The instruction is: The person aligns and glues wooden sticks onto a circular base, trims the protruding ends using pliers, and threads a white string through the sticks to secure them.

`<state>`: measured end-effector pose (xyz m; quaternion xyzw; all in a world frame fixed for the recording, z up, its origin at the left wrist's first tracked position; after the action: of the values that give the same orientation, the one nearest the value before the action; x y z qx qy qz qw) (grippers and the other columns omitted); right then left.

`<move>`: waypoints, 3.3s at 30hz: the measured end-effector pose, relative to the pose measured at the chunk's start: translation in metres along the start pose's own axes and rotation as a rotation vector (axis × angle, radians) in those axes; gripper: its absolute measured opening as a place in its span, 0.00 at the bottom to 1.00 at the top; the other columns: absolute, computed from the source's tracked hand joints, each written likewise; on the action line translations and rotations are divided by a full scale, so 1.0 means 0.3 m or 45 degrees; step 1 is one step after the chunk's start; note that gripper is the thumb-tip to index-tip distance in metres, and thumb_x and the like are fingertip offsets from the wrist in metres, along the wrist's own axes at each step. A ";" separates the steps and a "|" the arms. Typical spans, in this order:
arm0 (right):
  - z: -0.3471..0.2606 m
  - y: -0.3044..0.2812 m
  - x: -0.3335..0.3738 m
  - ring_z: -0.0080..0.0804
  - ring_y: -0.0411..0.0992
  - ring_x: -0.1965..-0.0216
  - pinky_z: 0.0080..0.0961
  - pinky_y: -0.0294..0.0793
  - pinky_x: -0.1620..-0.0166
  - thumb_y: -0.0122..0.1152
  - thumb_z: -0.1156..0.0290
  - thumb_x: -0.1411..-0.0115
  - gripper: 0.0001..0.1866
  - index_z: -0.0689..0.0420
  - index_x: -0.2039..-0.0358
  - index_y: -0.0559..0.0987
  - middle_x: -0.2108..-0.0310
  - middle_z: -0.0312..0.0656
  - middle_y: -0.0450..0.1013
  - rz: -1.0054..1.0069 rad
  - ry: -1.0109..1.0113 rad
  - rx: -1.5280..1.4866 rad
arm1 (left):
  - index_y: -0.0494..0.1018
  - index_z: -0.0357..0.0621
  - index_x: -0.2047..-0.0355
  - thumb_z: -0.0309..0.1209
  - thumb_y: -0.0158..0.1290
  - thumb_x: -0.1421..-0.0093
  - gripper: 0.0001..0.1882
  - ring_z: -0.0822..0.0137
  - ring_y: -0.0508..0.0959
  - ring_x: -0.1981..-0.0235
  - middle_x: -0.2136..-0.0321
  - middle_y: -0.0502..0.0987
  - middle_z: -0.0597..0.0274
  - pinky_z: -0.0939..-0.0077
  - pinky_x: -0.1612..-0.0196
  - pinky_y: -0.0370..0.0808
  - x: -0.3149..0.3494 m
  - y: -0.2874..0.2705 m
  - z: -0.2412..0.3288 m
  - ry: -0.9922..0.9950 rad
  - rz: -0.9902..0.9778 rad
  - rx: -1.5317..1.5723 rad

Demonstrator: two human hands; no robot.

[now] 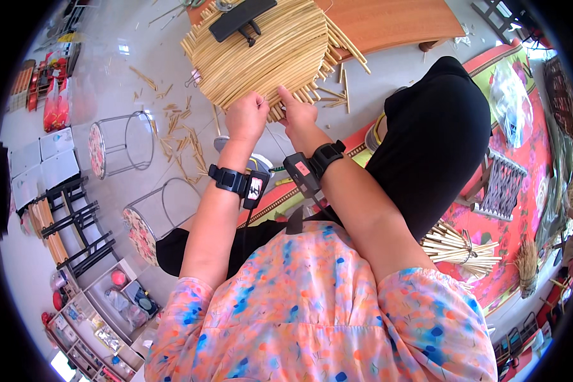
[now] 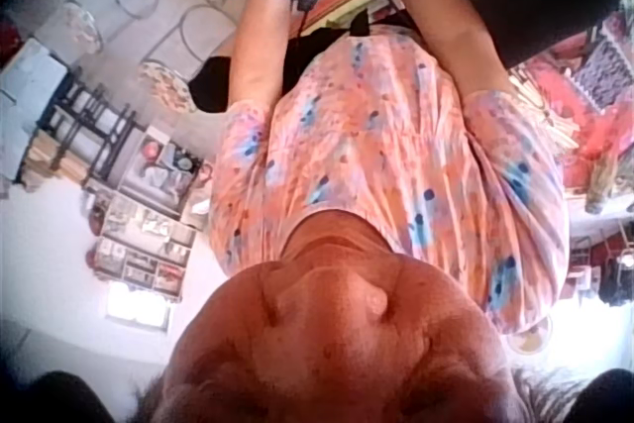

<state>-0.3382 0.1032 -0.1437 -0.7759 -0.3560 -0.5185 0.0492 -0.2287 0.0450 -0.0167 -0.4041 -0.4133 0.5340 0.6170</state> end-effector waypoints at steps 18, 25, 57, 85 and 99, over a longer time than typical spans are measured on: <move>0.003 0.007 -0.017 0.37 0.73 0.66 0.35 0.77 0.70 0.73 0.65 0.54 0.29 0.63 0.55 0.71 0.61 0.46 0.72 -0.017 0.004 -0.044 | 0.72 0.40 0.75 0.31 0.57 0.48 0.08 0.72 0.70 0.82 0.84 0.73 0.62 0.77 0.75 0.69 0.124 -0.041 -0.205 -0.045 -0.050 0.519; 0.009 0.008 -0.038 0.36 0.73 0.67 0.34 0.76 0.71 0.72 0.63 0.53 0.27 0.61 0.55 0.71 0.62 0.44 0.72 -0.042 0.008 -0.009 | 0.76 0.47 0.71 0.39 0.60 0.52 0.12 0.52 0.78 0.74 0.78 0.78 0.54 0.62 0.73 0.73 0.122 -0.034 -0.086 -0.040 0.113 -0.012; -0.001 0.020 -0.005 0.38 0.73 0.65 0.35 0.75 0.70 0.71 0.64 0.51 0.27 0.61 0.54 0.70 0.59 0.45 0.71 -0.078 0.006 -0.025 | 0.72 0.48 0.77 0.35 0.52 0.46 0.07 0.50 0.76 0.79 0.80 0.76 0.55 0.57 0.77 0.70 0.107 -0.062 -0.112 0.073 0.281 -0.020; -0.012 0.023 -0.010 0.40 0.74 0.65 0.35 0.75 0.68 0.70 0.64 0.50 0.26 0.61 0.55 0.69 0.59 0.44 0.72 -0.114 -0.028 0.001 | 0.71 0.47 0.76 0.34 0.54 0.47 0.06 0.50 0.76 0.76 0.79 0.76 0.55 0.57 0.74 0.72 0.079 -0.067 -0.114 0.229 0.004 -0.169; -0.013 0.038 0.026 0.40 0.75 0.64 0.36 0.76 0.68 0.69 0.64 0.49 0.26 0.63 0.54 0.70 0.60 0.46 0.72 -0.135 -0.032 -0.048 | 0.72 0.47 0.76 0.33 0.53 0.46 0.05 0.52 0.76 0.76 0.79 0.76 0.56 0.59 0.73 0.72 0.101 -0.137 -0.140 0.175 0.081 0.050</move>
<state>-0.3328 0.0970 -0.1320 -0.7631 -0.3874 -0.5173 0.0024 -0.1732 0.0683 0.0105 -0.4407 -0.3462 0.5324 0.6345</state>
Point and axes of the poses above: each hand's wrist, its own x-axis away from the middle knuckle, its own y-axis out of the palm, z = x × y, the point moved 9 cm from there along -x, towards the middle knuckle
